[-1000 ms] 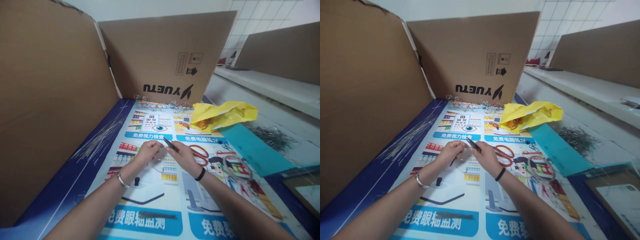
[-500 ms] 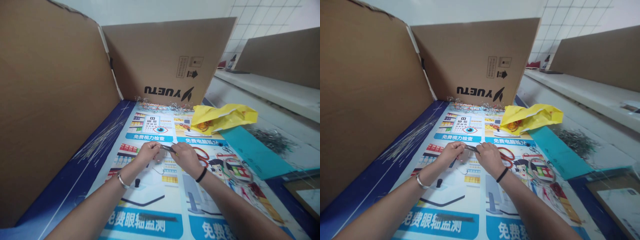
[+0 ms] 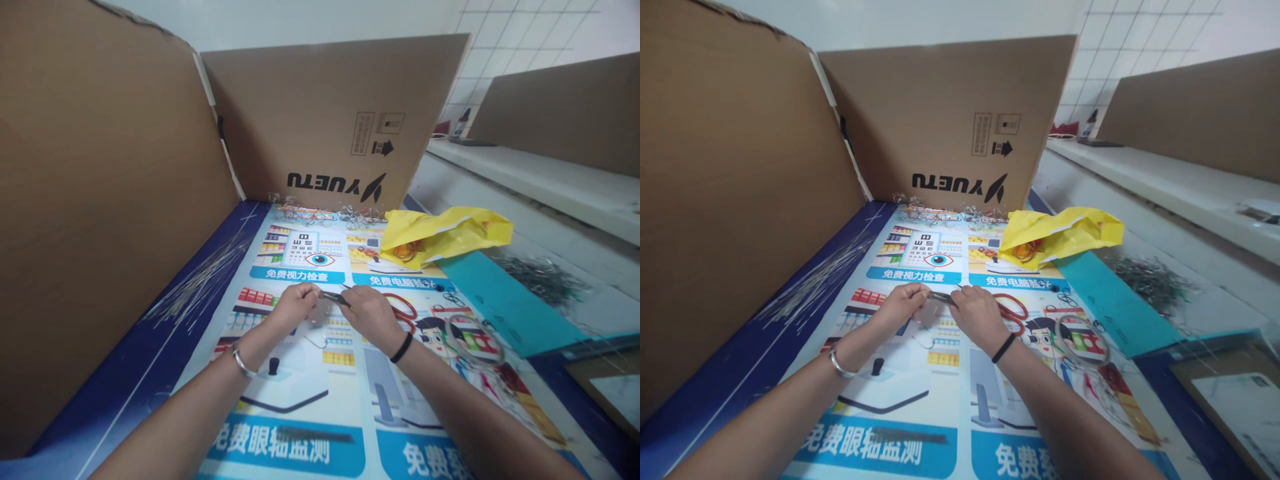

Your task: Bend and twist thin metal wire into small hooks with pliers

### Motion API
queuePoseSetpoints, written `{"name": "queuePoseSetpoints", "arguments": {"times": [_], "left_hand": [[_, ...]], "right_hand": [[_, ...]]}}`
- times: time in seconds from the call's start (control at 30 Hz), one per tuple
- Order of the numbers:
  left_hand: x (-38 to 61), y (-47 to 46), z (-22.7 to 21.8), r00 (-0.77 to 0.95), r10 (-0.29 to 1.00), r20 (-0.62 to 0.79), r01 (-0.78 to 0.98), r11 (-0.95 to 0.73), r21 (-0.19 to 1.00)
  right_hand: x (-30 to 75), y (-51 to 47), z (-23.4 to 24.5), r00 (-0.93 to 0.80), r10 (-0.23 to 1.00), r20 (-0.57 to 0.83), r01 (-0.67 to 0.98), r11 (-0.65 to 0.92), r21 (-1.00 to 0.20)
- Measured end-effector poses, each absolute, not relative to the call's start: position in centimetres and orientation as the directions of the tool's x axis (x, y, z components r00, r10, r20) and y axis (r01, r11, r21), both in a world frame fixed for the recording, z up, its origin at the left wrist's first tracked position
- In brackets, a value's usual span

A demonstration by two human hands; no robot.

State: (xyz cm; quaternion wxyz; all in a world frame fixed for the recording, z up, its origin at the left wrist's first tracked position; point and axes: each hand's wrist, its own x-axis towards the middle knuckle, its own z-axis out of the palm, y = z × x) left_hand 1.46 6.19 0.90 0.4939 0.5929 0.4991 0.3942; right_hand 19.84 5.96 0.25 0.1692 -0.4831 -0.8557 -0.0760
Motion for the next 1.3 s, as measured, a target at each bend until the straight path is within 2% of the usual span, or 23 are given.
{"name": "queuePoseSetpoints", "arguments": {"times": [0.3, 0.6, 0.7, 0.87, 1.07, 1.3], "left_hand": [[1.5, 6.1, 1.0, 0.18, 0.983, -0.027, 0.202, -0.01, 0.979], [1.1, 6.3, 0.3, 0.176, 0.984, -0.025, 0.212, -0.013, 0.977], [1.0, 6.4, 0.2, 0.171, 0.985, -0.022, 0.193, -0.012, 0.981], [1.0, 6.3, 0.2, 0.212, 0.977, -0.02, 0.179, -0.018, 0.984], [0.6, 6.4, 0.4, 0.368, 0.926, -0.079, 0.099, 0.046, 0.994], [-0.8, 6.6, 1.3, 0.607, 0.763, -0.22, -0.025, 0.295, 0.955]], "right_hand": [[19.7, 5.9, 0.3, -0.434, 0.842, 0.321, 0.876, 0.477, -0.067], [19.7, 6.4, -0.7, -0.374, 0.89, 0.26, 0.845, 0.442, -0.302], [19.6, 6.3, -0.6, -0.355, 0.894, 0.275, 0.854, 0.429, -0.294], [19.7, 6.2, -0.4, -0.393, 0.871, 0.296, 0.86, 0.462, -0.217], [20.1, 6.5, -0.5, -0.476, 0.836, 0.273, 0.811, 0.538, -0.23], [20.2, 6.6, -0.8, -0.604, 0.74, 0.296, 0.685, 0.672, -0.282]]}}
